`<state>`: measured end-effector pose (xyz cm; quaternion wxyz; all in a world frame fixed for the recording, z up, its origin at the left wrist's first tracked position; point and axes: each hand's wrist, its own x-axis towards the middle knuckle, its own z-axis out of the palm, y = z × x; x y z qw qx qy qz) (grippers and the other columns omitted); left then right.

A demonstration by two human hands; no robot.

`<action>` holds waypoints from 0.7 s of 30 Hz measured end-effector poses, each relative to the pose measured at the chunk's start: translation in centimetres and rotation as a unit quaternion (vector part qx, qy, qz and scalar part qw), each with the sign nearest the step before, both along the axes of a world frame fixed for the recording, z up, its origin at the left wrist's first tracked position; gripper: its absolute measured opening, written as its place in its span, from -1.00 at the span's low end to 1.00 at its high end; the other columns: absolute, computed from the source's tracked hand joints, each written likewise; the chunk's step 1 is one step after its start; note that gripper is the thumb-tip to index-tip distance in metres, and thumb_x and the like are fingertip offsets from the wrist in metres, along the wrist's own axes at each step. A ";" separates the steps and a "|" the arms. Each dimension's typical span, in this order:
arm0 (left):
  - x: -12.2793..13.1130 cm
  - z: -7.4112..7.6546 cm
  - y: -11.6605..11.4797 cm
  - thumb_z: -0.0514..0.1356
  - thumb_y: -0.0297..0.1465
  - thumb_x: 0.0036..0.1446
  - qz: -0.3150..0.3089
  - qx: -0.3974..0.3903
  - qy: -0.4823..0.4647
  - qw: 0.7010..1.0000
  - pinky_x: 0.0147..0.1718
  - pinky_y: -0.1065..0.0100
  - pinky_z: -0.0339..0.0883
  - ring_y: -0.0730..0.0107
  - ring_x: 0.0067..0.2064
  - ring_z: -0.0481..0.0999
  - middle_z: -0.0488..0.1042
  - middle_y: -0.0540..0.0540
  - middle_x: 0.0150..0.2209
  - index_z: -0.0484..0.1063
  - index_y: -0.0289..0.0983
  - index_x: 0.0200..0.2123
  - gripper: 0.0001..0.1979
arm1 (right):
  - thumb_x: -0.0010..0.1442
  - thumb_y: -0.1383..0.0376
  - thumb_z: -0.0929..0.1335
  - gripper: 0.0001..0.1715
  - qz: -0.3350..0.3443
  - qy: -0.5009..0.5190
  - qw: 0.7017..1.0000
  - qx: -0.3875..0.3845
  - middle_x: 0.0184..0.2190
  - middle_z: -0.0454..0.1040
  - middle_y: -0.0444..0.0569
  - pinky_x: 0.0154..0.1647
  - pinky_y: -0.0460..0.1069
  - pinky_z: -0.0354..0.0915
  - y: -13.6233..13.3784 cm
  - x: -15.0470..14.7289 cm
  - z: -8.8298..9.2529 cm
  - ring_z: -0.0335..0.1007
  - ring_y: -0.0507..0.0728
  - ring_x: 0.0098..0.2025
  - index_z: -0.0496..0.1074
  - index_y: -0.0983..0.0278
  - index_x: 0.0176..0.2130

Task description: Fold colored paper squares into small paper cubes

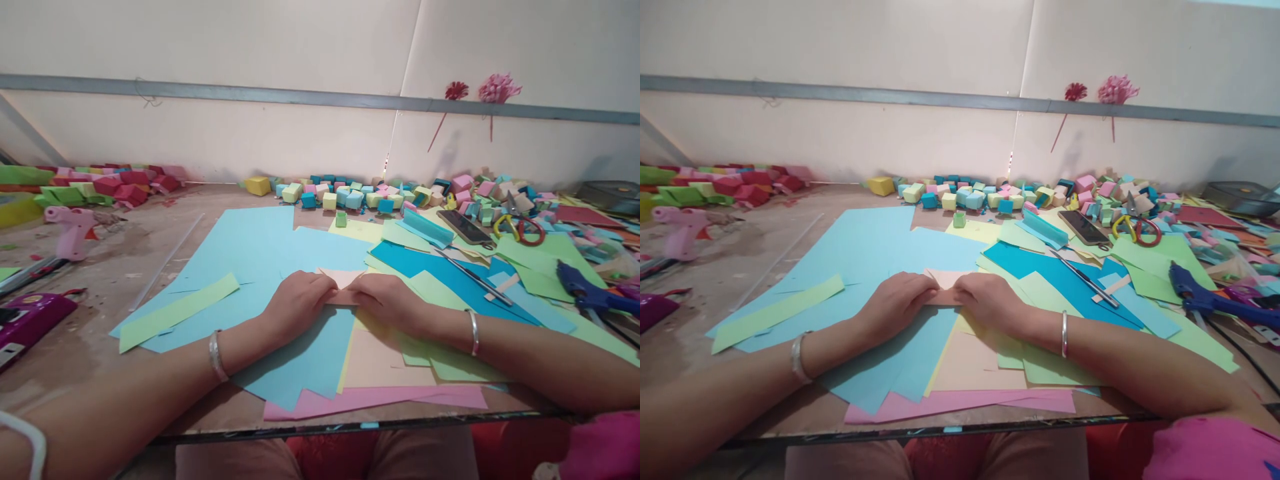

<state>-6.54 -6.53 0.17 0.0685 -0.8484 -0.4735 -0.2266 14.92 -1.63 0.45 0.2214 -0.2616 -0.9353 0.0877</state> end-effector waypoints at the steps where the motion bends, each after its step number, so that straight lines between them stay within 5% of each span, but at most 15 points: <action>1: 0.0 0.1 0.0 0.01 -0.42 0.28 0.005 -0.019 -0.016 1.000 -0.38 0.31 0.28 0.28 -0.37 0.51 0.56 -0.09 -0.38 0.43 -0.25 -0.34 -0.78 | 0.31 0.37 0.23 -0.73 -0.020 -0.003 0.999 -0.027 -0.42 0.49 -0.07 -0.40 -0.07 0.09 0.1 0.1 0.0 0.32 0.03 -0.39 0.43 0.28 -0.39; 9: 0.3 0.8 0.1 0.08 -0.44 0.20 0.067 -0.125 -0.119 0.983 -0.36 0.36 0.31 0.33 -0.32 0.51 0.56 -0.03 -0.31 0.42 -0.23 -0.25 -0.87 | 0.33 0.26 0.22 -0.66 -0.107 -0.042 0.991 -0.072 -0.49 0.40 -0.10 -0.45 -0.05 -0.04 0.5 0.1 0.1 0.20 0.02 -0.45 0.36 0.27 -0.46; 21: 0.2 0.5 0.5 0.06 -0.40 0.20 0.113 -0.130 -0.061 0.983 -0.38 0.33 0.21 0.31 -0.35 0.43 0.47 -0.04 -0.37 0.35 -0.24 -0.35 -0.89 | 0.24 0.24 0.30 -0.77 -0.125 0.031 0.986 -0.103 -0.50 0.39 -0.14 -0.46 -0.07 -0.03 1.0 -0.3 -0.4 0.19 0.01 -0.46 0.31 0.26 -0.44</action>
